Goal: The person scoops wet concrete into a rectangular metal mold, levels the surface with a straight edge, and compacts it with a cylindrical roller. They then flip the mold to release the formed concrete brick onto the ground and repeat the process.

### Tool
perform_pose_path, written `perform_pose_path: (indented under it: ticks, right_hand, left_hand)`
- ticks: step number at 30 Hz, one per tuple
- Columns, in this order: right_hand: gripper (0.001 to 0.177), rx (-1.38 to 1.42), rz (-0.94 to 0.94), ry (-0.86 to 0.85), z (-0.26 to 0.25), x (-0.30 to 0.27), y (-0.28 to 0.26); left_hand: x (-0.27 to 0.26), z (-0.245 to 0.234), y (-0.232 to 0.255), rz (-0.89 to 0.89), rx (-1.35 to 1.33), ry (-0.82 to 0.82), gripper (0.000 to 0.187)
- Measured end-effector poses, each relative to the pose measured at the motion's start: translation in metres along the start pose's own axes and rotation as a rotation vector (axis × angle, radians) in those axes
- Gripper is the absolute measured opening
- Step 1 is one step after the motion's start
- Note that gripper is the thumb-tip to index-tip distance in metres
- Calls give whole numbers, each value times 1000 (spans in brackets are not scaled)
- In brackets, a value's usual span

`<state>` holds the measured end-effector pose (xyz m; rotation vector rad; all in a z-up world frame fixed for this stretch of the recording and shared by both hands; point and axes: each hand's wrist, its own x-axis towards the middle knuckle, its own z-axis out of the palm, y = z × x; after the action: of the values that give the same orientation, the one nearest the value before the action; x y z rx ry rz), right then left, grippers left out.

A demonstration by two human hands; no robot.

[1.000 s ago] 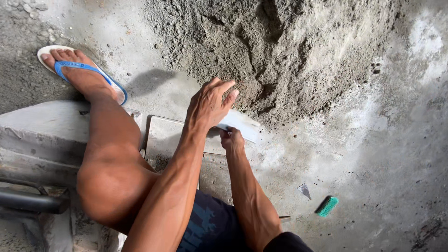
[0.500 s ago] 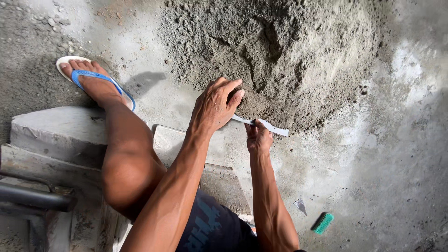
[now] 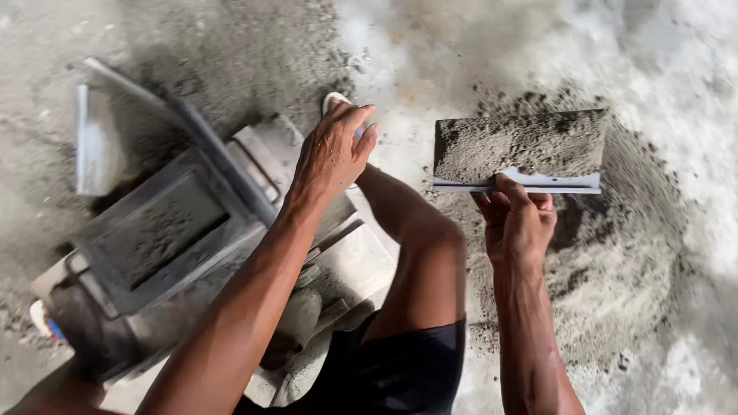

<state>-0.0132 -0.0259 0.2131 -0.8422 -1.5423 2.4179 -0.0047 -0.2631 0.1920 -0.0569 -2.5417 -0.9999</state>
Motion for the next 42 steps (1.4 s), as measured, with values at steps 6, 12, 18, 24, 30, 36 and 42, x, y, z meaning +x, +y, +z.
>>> perform_pose_path:
  ticks: [6,12,18,24,30,36,42]
  right_hand:
    - [12,-137,100,-398,48,-77,112]
    - [12,-114,344,-545,76,-202,227]
    - [13,-258,387,-509,93,-271,248]
    - [22,-523,-64,-624,136,-213,179]
    - [34,-832,-857,-872,183,-126,197]
    - [69,-1317,-723,-1303,155,-313,223]
    - [80,-1612,-547,-1132,161,-233,197]
  left_hand:
    - [-136,-139,-101,-311,250,389,29]
    - [-246,-167,-151,-450,328,556,40]
    - [-258,-161,-159,-433,217,565,40]
    - [-259,-154,-169,-441,185,604,40]
    - [-286,-203,-163,-512,108,645,49]
    - [-280,-201,-167,-546,92,705,47]
    - [-261,-177,-163,-520,78,604,45]
